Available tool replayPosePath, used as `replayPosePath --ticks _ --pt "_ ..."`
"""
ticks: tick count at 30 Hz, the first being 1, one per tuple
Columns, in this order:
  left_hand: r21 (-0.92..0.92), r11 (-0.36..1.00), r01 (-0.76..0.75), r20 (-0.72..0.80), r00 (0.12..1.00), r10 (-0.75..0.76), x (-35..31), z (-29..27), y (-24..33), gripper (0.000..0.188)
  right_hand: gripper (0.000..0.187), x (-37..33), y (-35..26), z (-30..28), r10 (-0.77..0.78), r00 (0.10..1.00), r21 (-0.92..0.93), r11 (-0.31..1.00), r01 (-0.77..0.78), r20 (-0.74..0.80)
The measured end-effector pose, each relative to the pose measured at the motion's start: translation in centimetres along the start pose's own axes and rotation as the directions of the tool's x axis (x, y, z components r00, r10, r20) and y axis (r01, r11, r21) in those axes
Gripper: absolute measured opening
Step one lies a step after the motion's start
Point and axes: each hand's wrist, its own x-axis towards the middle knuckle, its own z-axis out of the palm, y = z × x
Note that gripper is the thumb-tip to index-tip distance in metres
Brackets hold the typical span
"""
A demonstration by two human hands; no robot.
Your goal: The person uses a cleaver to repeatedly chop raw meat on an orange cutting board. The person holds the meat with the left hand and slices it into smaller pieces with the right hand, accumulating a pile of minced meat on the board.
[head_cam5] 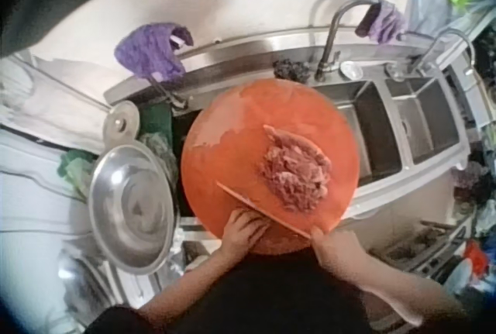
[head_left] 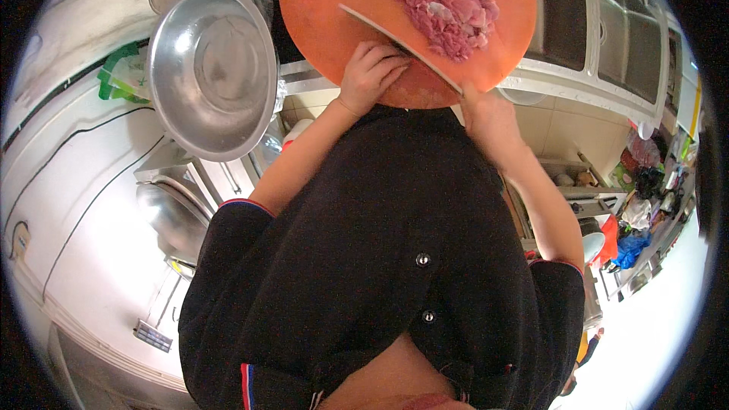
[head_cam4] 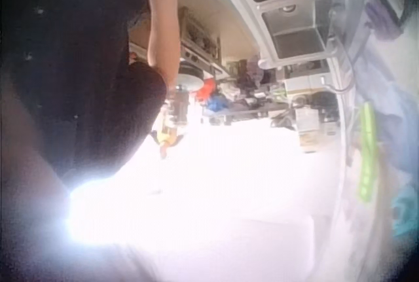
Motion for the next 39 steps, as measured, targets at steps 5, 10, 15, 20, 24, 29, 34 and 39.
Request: replayPosePath --ticks 5,10,15,20,24,29,34,39 --pt "-0.039 0.999 -0.028 -0.041 0.999 0.026 -0.3 0.3 -0.1 0.020 0.015 -1.4 1.8 -2.2 0.150 0.982 0.225 0.967 -0.121 -0.116" --pt "-0.005 1.000 0.004 -0.029 1.000 -0.004 -0.8 0.4 -0.3 0.019 0.011 -4.7 -0.8 -4.2 0.020 0.998 0.072 0.997 -0.016 -0.052" --pt "0.007 1.000 -0.016 -0.034 0.999 0.016 -0.3 -0.1 0.2 0.018 0.008 -5.9 -1.6 -4.7 0.058 0.998 0.049 0.997 -0.060 0.033" --pt "0.009 1.000 -0.020 -0.029 0.999 0.021 -0.5 -0.1 0.0 0.018 0.007 -6.0 -0.8 -3.7 0.032 0.998 0.029 0.999 -0.034 0.061" --pt "0.031 1.000 0.005 0.004 1.000 -0.005 -0.6 -0.2 -0.2 0.018 0.010 -2.2 -2.0 -2.2 -0.023 0.998 0.002 1.000 0.023 0.066" --pt "0.002 1.000 -0.021 0.004 1.000 0.021 -0.6 0.0 -0.7 0.017 0.014 -3.3 -1.9 -3.4 0.008 0.993 -0.025 1.000 -0.005 0.121" --pt "-0.007 1.000 -0.010 0.015 1.000 0.010 -0.9 0.1 -0.8 0.018 0.016 -4.2 -1.2 -3.3 0.015 0.990 -0.038 0.999 -0.010 0.140" --pt "0.009 1.000 -0.011 -0.006 1.000 0.011 -0.9 0.1 -0.7 0.018 0.015 -1.4 -1.8 -2.1 -0.044 0.995 -0.009 0.999 0.045 0.087"
